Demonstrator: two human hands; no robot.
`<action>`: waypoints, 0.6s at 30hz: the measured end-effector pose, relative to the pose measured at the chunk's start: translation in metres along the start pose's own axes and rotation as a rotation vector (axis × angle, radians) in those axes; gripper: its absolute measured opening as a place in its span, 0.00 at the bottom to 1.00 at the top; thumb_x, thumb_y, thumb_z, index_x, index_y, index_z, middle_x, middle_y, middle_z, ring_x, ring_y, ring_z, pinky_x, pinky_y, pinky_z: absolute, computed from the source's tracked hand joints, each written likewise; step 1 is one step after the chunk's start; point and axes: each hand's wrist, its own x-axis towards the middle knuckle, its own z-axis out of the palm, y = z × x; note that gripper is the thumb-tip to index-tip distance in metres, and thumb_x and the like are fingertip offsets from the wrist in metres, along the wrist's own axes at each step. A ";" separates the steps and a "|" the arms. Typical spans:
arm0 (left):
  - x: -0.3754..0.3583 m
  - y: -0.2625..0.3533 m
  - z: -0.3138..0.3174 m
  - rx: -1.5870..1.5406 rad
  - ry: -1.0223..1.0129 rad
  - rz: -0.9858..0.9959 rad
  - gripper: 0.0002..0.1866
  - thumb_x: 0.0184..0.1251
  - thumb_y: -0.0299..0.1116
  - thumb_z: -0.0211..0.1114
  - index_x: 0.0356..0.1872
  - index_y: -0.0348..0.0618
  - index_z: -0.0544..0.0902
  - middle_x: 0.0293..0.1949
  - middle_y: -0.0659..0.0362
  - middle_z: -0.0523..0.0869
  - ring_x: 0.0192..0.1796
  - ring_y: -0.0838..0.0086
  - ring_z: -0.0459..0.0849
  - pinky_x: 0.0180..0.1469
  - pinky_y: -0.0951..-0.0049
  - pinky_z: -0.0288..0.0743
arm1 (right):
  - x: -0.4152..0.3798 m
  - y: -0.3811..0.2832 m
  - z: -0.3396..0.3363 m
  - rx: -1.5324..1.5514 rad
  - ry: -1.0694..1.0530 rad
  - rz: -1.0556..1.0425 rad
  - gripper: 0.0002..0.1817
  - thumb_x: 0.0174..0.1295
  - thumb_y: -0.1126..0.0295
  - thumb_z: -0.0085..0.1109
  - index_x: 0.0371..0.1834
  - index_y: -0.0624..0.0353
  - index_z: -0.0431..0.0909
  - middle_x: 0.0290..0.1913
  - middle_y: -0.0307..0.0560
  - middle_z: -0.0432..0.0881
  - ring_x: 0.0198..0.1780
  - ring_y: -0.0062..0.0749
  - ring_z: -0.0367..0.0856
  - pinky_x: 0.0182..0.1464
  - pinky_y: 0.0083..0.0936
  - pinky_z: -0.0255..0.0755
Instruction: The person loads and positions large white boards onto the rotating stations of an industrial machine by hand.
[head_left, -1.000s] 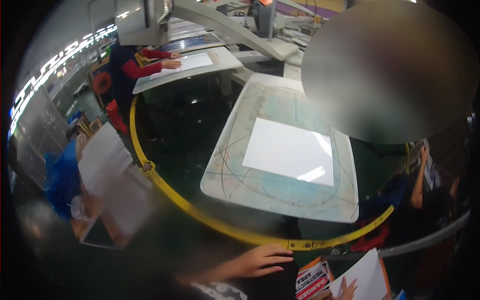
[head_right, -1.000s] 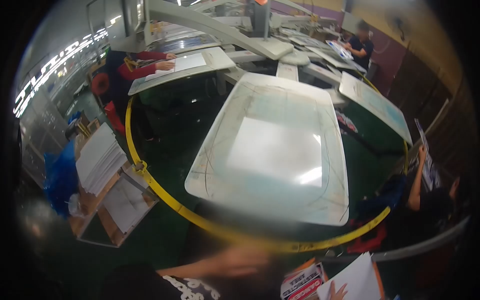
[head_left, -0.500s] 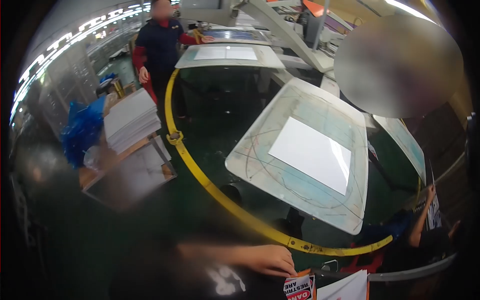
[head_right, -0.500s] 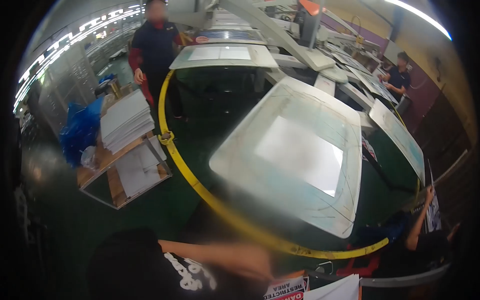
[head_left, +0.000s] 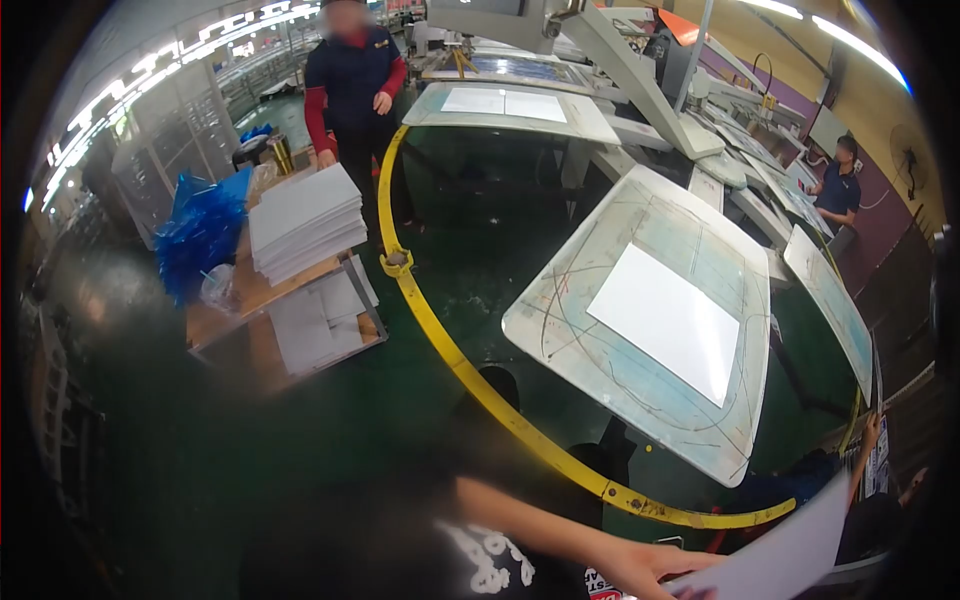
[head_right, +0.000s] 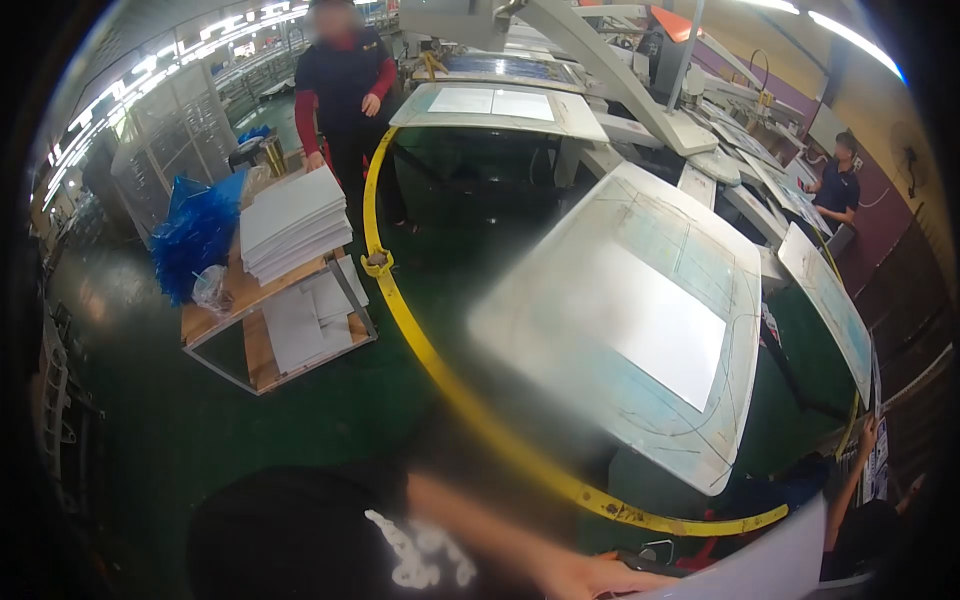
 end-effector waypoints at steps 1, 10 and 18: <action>0.001 0.014 0.004 0.053 0.023 0.063 0.26 0.62 0.47 0.55 0.53 0.37 0.75 0.52 0.45 0.78 0.56 0.63 0.76 0.58 0.60 0.67 | 0.001 0.002 0.012 0.116 -0.078 -0.044 0.35 0.58 0.49 0.55 0.67 0.47 0.59 0.61 0.55 0.65 0.59 0.58 0.68 0.66 0.52 0.48; -0.071 0.027 -0.069 0.027 0.268 -0.007 0.21 0.72 0.30 0.50 0.63 0.36 0.64 0.56 0.58 0.74 0.58 0.79 0.69 0.61 0.76 0.61 | 0.110 -0.011 0.035 0.549 -0.125 0.037 0.41 0.55 0.55 0.63 0.69 0.52 0.55 0.70 0.68 0.47 0.65 0.63 0.57 0.67 0.46 0.48; -0.097 0.054 -0.056 0.257 0.113 -0.187 0.23 0.69 0.23 0.48 0.65 0.38 0.64 0.58 0.57 0.75 0.57 0.78 0.71 0.56 0.79 0.62 | 0.091 0.023 0.050 0.704 -0.288 0.512 0.37 0.56 0.56 0.62 0.67 0.55 0.58 0.67 0.65 0.52 0.64 0.59 0.60 0.65 0.44 0.51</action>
